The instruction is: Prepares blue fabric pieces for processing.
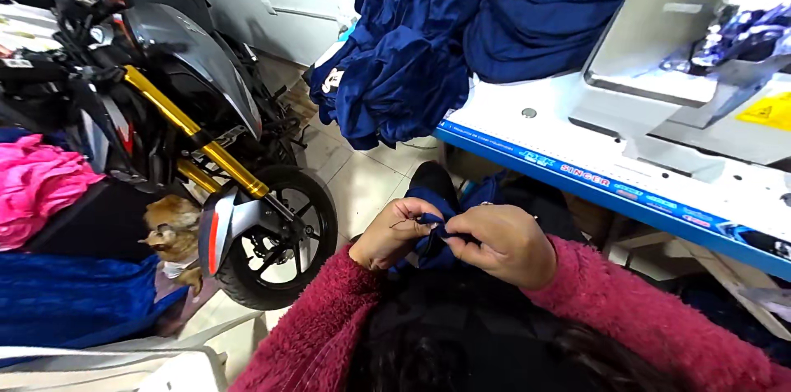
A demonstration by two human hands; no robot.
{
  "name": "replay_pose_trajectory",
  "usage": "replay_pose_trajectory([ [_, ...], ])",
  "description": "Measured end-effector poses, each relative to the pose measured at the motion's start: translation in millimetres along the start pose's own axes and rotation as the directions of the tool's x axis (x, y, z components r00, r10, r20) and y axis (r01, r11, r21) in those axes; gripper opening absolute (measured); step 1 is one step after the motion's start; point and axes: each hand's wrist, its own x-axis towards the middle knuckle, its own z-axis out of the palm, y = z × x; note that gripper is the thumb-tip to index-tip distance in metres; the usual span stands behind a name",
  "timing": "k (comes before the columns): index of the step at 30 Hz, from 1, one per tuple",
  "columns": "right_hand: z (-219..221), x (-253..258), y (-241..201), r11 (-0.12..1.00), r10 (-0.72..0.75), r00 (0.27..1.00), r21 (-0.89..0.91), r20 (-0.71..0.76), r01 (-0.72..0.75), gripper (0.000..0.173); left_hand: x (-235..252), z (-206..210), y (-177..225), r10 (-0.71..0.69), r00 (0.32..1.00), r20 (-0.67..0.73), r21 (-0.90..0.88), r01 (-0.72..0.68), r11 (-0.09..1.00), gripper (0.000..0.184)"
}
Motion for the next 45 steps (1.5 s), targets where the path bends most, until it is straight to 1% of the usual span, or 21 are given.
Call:
replay_pose_trajectory([
  [1,0.5,-0.8,0.9,1.0,-0.025,1.0,0.012,-0.009,0.025,0.01,0.0,23.1,13.8,-0.065,0.99,-0.123,0.0,0.065,0.998,0.023],
  [2,0.4,-1.4,1.9,0.999,-0.049,0.999,0.023,-0.012,0.049,0.01,4.0,59.6,34.7,-0.149,0.935,-0.321,0.032,0.168,0.985,0.035],
  [3,-0.5,-1.8,2.7,0.997,-0.068,0.998,0.037,-0.003,0.068,0.011,8.3,80.0,45.0,-0.185,0.885,-0.427,0.041,0.223,0.974,0.04],
  [4,-1.2,-1.8,3.3,0.995,-0.082,0.997,0.052,0.008,0.081,0.012,9.7,87.8,48.6,-0.193,0.869,-0.456,0.049,0.241,0.969,0.042],
  [5,-1.6,-1.5,3.8,0.994,-0.091,0.996,0.065,0.016,0.09,0.012,7.9,82.0,44.1,-0.171,0.895,-0.411,0.037,0.204,0.978,0.04],
  [7,-1.6,-1.2,5.2,0.991,-0.098,0.995,0.09,0.03,0.095,0.014,3.0,44.3,19.5,-0.054,0.987,-0.15,-0.02,0.051,0.998,0.025],
  [8,-1.3,-1.1,6.0,0.99,-0.1,0.994,0.108,0.039,0.095,0.015,4.0,29.3,10.9,-0.001,1.0,-0.021,-0.039,0.0,0.999,0.018],
  [9,-1.2,-0.8,6.7,0.988,-0.103,0.993,0.125,0.051,0.096,0.016,5.0,24.1,9.7,0.011,0.999,0.037,-0.048,-0.009,0.999,0.014],
  [10,-1.1,-0.5,6.9,0.986,-0.104,0.993,0.139,0.06,0.095,0.017,5.2,34.1,17.3,-0.03,0.999,-0.019,-0.02,0.03,0.999,0.014],
  [11,-1.4,-0.7,7.2,0.984,-0.102,0.992,0.155,0.074,0.09,0.017,4.4,32.1,18.3,-0.058,0.998,-0.015,0.003,0.058,0.998,0.008],
  [12,-1.9,-1.4,7.2,0.982,-0.102,0.991,0.169,0.087,0.086,0.017,3.6,18.7,11.5,-0.066,0.997,0.042,0.005,0.066,0.998,0.003],
  [13,-2.4,-2.2,7.4,0.98,-0.104,0.99,0.178,0.097,0.086,0.017,3.6,1.9,0.9,-0.056,0.993,0.106,0.002,0.056,0.998,0.003],
  [15,-2.1,-3.9,9.4,0.98,-0.106,0.988,0.181,0.116,0.084,0.018,4.5,-13.3,-8.2,-0.054,0.989,0.137,0.063,0.045,0.997,0.007],
  [18,0.7,-7.9,11.4,0.979,-0.076,0.988,0.196,0.133,0.049,0.019,7.8,-15.1,-0.6,-0.083,0.985,0.15,0.146,0.061,0.987,0.018],
  [20,2.5,-10.1,12.1,0.979,-0.061,0.99,0.198,0.124,0.035,0.019,11.1,-16.1,5.5,-0.092,0.976,0.197,0.203,0.051,0.978,0.017],
  [22,4.4,-11.4,13.4,0.983,-0.08,0.989,0.173,0.124,0.058,0.025,13.4,-17.7,11.0,-0.098,0.963,0.252,0.261,0.03,0.965,0.004],
  [26,4.6,-12.1,16.3,0.975,-0.214,0.967,0.09,0.138,0.203,0.026,18.5,-21.7,15.1,-0.138,0.934,0.329,0.34,0.019,0.94,0.008],
  [32,4.4,-9.6,15.9,0.965,-0.244,0.958,-0.059,0.149,0.255,0.022,25.5,-20.1,16.9,-0.218,0.934,0.284,0.355,0.109,0.929,0.006],
  [36,6.2,-9.0,17.8,0.961,-0.248,0.955,-0.086,0.161,0.264,0.02,26.4,-20.3,15.2,-0.242,0.934,0.262,0.344,0.144,0.928,0.008],
  [41,6.1,-9.0,18.4,0.954,-0.254,0.954,-0.12,0.157,0.274,0.016,27.3,-19.9,5.3,-0.241,0.939,0.247,0.25,0.179,0.952,0.009],
  [45,6.0,-9.9,20.5,0.963,-0.213,0.967,-0.136,0.144,0.232,0.016,27.7,-20.5,0.7,-0.226,0.953,0.204,0.176,0.191,0.966,0.008],
])
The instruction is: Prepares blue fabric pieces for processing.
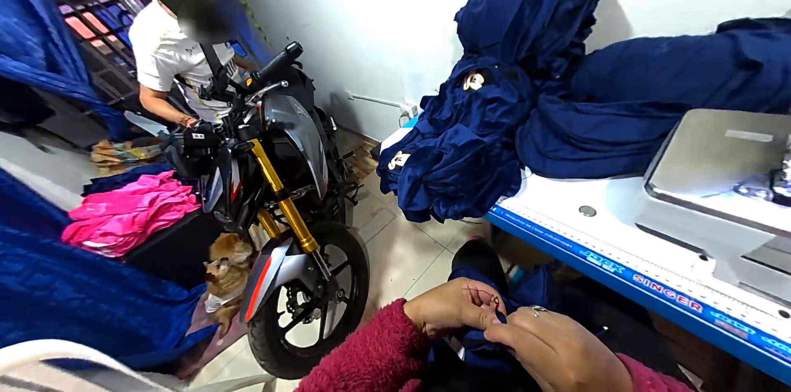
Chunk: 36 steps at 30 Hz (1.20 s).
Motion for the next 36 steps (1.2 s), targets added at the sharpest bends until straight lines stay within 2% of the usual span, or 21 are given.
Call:
replay_pose_trajectory([
  [3,-0.5,-0.6,-1.2,1.0,0.024,1.0,0.012,-0.004,-0.024,0.015,-1.2,2.3,-2.6,0.016,0.999,-0.034,0.0,-0.016,1.0,0.007],
  [7,-1.1,-1.0,-1.6,0.998,0.058,0.998,0.032,-0.012,-0.058,0.018,-2.8,-2.2,-6.6,0.096,0.995,-0.035,0.084,-0.093,0.992,0.007],
  [12,-0.9,-2.6,-2.3,0.996,0.07,0.997,0.059,-0.013,-0.069,0.02,-8.1,-2.7,-11.0,0.104,0.991,-0.081,0.137,-0.092,0.986,0.008],
  [21,1.8,-1.2,-5.5,0.996,0.071,0.996,0.053,-0.053,-0.068,0.017,-15.4,-2.7,-18.1,0.117,0.988,-0.102,0.111,-0.105,0.988,0.005],
  [24,2.4,-1.8,-4.4,0.996,0.082,0.995,0.047,-0.063,-0.08,0.018,-17.0,-8.3,-18.2,0.143,0.982,-0.119,0.19,-0.119,0.975,0.008],
  [26,1.9,-1.8,-2.9,0.995,0.097,0.993,0.027,-0.066,-0.096,0.019,-21.1,-8.9,-13.9,0.238,0.948,-0.209,0.381,-0.146,0.913,0.014],
  [27,1.2,-2.1,-2.4,0.994,0.107,0.992,0.013,-0.068,-0.106,0.019,-23.9,-7.4,-11.5,0.343,0.909,-0.237,0.516,-0.181,0.837,0.02],
  [28,0.6,-2.3,-2.1,0.993,0.118,0.99,-0.002,-0.074,-0.119,0.019,-26.8,-5.5,-8.0,0.461,0.86,-0.219,0.645,-0.227,0.73,0.024],
  [30,0.1,-2.8,-1.6,0.989,0.147,0.986,-0.02,-0.079,-0.149,0.02,-33.7,3.0,5.3,0.614,0.782,-0.106,0.76,-0.334,0.557,0.031],
  [33,1.2,-0.9,-2.9,0.982,0.183,0.981,-0.027,-0.064,-0.185,0.021,-39.1,22.3,16.8,0.633,0.774,0.029,0.819,-0.381,0.428,0.035],
  [36,0.8,2.5,-7.0,0.975,0.217,0.975,-0.046,-0.057,-0.219,0.022,-36.3,31.0,10.5,0.648,0.761,0.006,0.895,-0.294,0.336,0.029],
])
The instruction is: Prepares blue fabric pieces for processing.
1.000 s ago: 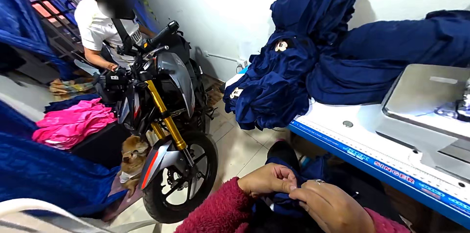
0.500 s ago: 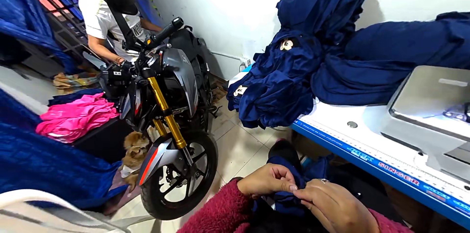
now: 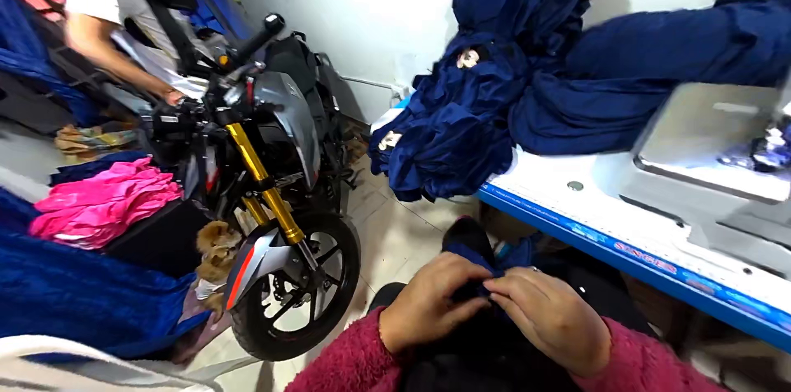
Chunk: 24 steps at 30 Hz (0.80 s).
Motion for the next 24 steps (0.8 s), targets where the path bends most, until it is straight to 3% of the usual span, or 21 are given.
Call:
replay_pose_trajectory([
  [3,-4.7,-1.3,-4.8,0.999,0.02,1.0,-0.033,-0.01,-0.021,0.022,-4.8,5.7,1.1,-0.05,0.995,-0.091,0.009,0.051,0.999,0.019],
  [7,-9.8,0.8,-8.6,1.0,-0.007,1.0,-0.006,0.001,0.007,0.019,-7.7,5.7,2.5,-0.094,0.992,-0.079,-0.008,0.094,0.996,0.015],
  [12,-11.2,2.8,-10.1,1.0,-0.001,1.0,-0.005,0.007,0.001,0.018,-5.8,6.9,4.3,-0.011,0.998,-0.056,-0.038,0.009,0.999,0.01],
  [19,-9.2,2.5,-9.8,0.999,-0.021,1.0,0.031,0.006,0.021,0.017,-8.0,4.7,3.9,-0.1,0.994,-0.035,-0.085,0.097,0.992,0.026],
  [24,-8.9,3.2,-8.8,1.0,-0.005,1.0,0.023,0.016,0.004,0.019,-8.3,5.5,2.4,-0.054,0.994,-0.092,-0.055,0.049,0.997,0.016],
])
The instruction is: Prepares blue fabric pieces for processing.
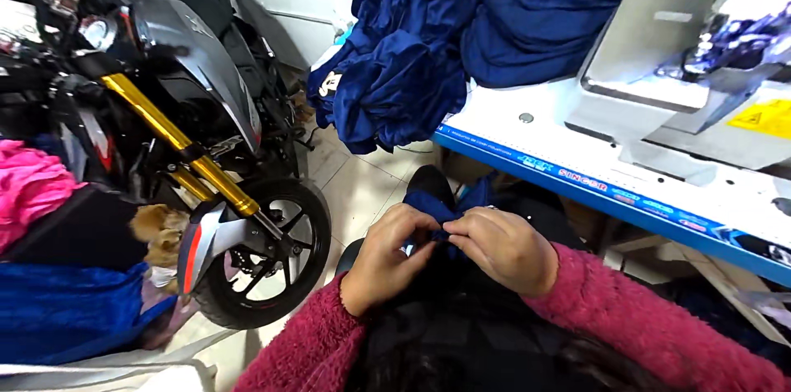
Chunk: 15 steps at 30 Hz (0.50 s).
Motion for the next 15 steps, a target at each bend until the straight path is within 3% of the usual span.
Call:
replay_pose_trajectory([
  [4,3.8,-3.6,4.7,1.0,0.025,0.999,-0.013,0.019,-0.025,0.021,0.1,0.5,-3.4,0.014,1.0,-0.02,0.042,-0.013,0.999,0.015],
  [8,7.8,-4.7,9.0,0.999,0.039,0.999,0.004,0.017,-0.039,0.021,4.5,-1.1,-4.6,0.116,0.993,0.009,-0.047,-0.115,0.992,0.017],
  [12,8.6,-6.3,11.4,0.999,0.031,1.0,0.011,0.002,-0.031,0.019,6.5,-1.6,-3.4,0.21,0.976,-0.057,0.002,-0.211,0.978,0.012],
  [15,8.4,-8.0,12.4,1.0,0.022,1.0,0.0,0.013,-0.022,0.02,6.9,-3.0,-3.4,0.139,0.99,0.028,0.054,-0.141,0.989,0.038],
])
